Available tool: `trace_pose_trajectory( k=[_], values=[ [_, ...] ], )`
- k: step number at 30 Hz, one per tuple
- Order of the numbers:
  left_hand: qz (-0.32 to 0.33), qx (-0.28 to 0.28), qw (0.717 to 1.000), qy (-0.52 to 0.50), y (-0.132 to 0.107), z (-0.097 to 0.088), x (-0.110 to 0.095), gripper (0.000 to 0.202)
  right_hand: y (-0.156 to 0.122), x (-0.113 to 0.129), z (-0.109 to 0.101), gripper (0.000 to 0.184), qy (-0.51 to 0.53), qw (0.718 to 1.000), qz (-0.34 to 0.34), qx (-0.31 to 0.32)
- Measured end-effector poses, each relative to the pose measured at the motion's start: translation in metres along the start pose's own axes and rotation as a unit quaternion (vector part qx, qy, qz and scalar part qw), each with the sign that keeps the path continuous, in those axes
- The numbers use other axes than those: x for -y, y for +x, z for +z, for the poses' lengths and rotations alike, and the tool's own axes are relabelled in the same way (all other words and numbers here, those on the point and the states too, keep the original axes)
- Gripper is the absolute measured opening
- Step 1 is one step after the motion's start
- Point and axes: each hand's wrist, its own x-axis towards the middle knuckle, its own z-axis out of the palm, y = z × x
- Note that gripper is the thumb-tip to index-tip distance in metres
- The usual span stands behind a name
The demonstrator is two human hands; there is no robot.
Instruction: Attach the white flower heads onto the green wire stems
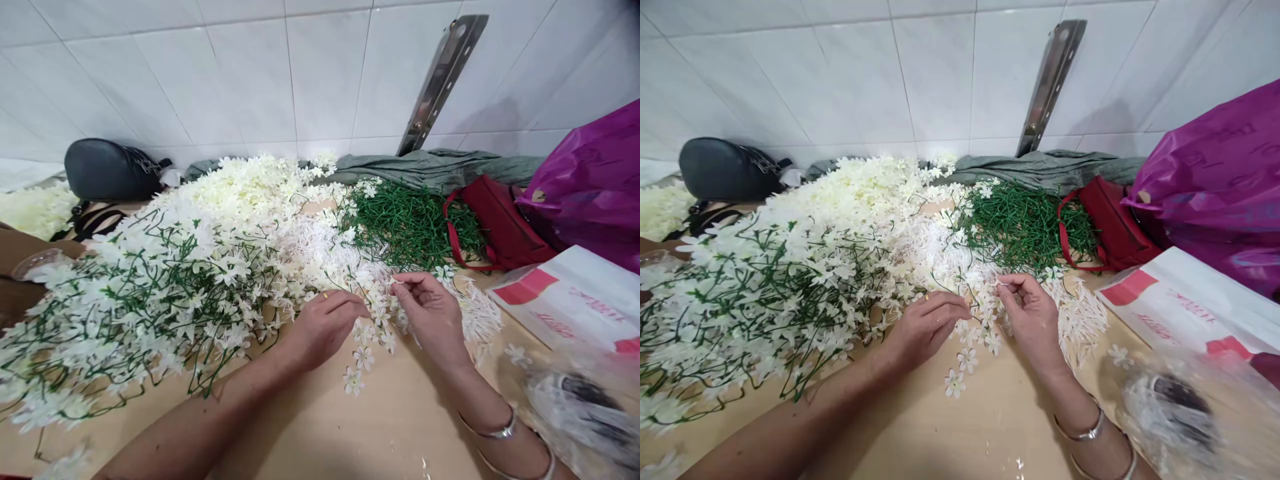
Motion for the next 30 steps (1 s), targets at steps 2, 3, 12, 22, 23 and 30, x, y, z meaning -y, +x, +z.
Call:
trace_pose_trajectory(
  k=[2,3,12,22,23,30],
  values=[
    [0.014,0.018,0.999,0.032,0.0,-0.001,0.0,0.021,0.0,-0.001,0.0,0.02,0.0,1.0,0.008,-0.001],
    [0.014,0.023,0.998,0.051,0.0,-0.002,-0.001,0.02,0.0,-0.001,0.0,0.02,0.0,1.0,0.01,-0.001],
    [-0.072,0.058,0.974,0.206,-0.003,-0.006,0.01,0.013,0.0,-0.001,0.003,0.021,0.008,1.0,-0.001,0.014],
    [-0.043,0.003,0.983,0.178,0.002,-0.008,0.008,0.006,-0.002,0.004,0.007,0.015,-0.015,0.997,-0.061,0.034],
    [-0.037,0.001,0.984,0.177,0.003,-0.008,0.008,0.006,-0.002,0.004,0.007,0.015,-0.014,0.997,-0.062,0.038],
    [-0.029,0.012,0.985,0.169,0.002,-0.007,0.007,0.007,-0.003,0.006,0.009,0.015,-0.018,0.997,-0.072,0.036]
  ],
)
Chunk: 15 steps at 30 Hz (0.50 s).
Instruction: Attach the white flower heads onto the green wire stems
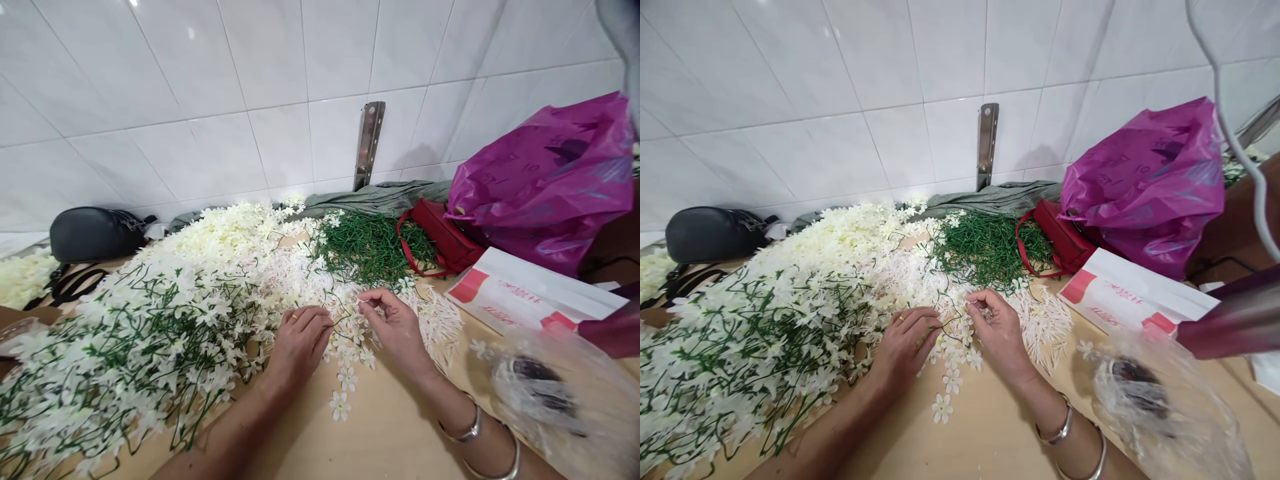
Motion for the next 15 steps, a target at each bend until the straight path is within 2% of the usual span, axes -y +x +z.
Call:
trace_pose_trajectory(
  k=[9,15],
  values=[
    [0.031,-0.045,0.999,0.004,0.0018,-0.0033,-0.0024,0.007,0.0007,0.004,-0.0008,0.012,-0.024,0.999,-0.037,-0.017],
    [0.052,-0.045,0.997,0.019,0.0008,0.0057,-0.0041,0.012,0.0012,0.0028,-0.0048,0.011,-0.06,0.994,-0.072,-0.049]
  ],
)
